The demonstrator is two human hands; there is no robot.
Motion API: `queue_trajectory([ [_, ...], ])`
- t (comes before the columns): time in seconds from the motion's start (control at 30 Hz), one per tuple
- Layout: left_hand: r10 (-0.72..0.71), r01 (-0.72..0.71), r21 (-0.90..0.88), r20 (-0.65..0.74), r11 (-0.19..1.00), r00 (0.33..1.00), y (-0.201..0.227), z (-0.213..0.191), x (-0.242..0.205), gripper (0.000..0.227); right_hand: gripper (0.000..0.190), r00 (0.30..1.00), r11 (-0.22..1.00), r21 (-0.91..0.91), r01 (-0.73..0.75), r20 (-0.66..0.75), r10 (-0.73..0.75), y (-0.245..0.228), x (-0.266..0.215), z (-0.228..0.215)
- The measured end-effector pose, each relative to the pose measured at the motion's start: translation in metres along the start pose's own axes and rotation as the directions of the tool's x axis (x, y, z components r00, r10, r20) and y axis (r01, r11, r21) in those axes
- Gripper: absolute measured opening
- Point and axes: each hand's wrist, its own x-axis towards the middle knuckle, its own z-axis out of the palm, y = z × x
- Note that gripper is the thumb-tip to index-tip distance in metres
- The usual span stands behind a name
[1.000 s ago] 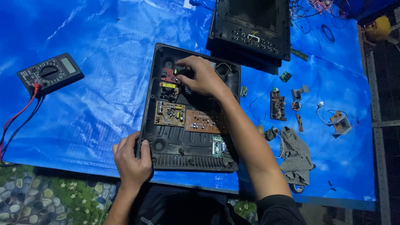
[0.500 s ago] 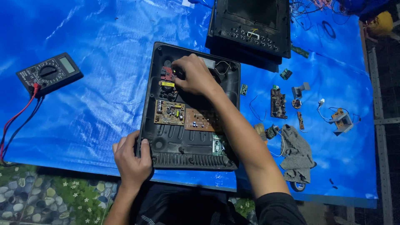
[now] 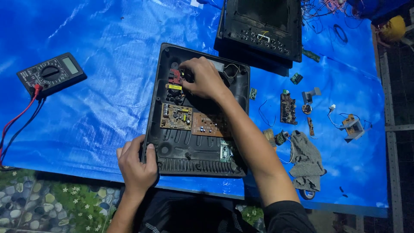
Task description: Inspecting and arranging various circuit boards and electronic components inside a plastic device housing on a blue tarp.
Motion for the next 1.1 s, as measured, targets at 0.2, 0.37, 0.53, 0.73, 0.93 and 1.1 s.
queue_trajectory([
  [0.2,-0.008,0.008,0.0,0.01,1.0,1.0,0.0,0.0,0.0,0.029,0.042,1.0,0.988,0.156,0.012,-0.019,-0.009,-0.001,-0.006,-0.013],
  [0.37,-0.002,0.002,0.002,0.005,1.0,1.0,-0.001,0.001,-0.001,0.028,0.035,0.997,0.989,0.145,-0.013,-0.078,0.025,-0.004,-0.013,-0.032],
  [0.53,0.002,-0.002,-0.004,0.008,1.0,1.0,-0.001,-0.001,-0.001,0.028,0.035,0.996,0.991,0.129,-0.036,-0.078,0.046,-0.005,-0.034,-0.055],
  [0.73,-0.005,0.005,-0.005,0.003,1.0,1.0,-0.001,0.0,0.0,0.029,0.034,0.988,0.989,0.146,-0.01,-0.15,0.032,0.003,-0.076,-0.082],
  [0.93,0.008,-0.007,-0.025,0.021,1.0,1.0,0.002,-0.003,0.0,0.027,0.038,0.96,0.977,0.12,-0.176,-0.201,0.197,0.03,-0.135,-0.103],
  [1.1,-0.017,0.017,-0.016,0.029,1.0,0.999,-0.002,-0.001,0.0,0.031,0.035,0.872,0.924,0.086,-0.373,-0.307,0.381,0.065,-0.194,-0.11],
])
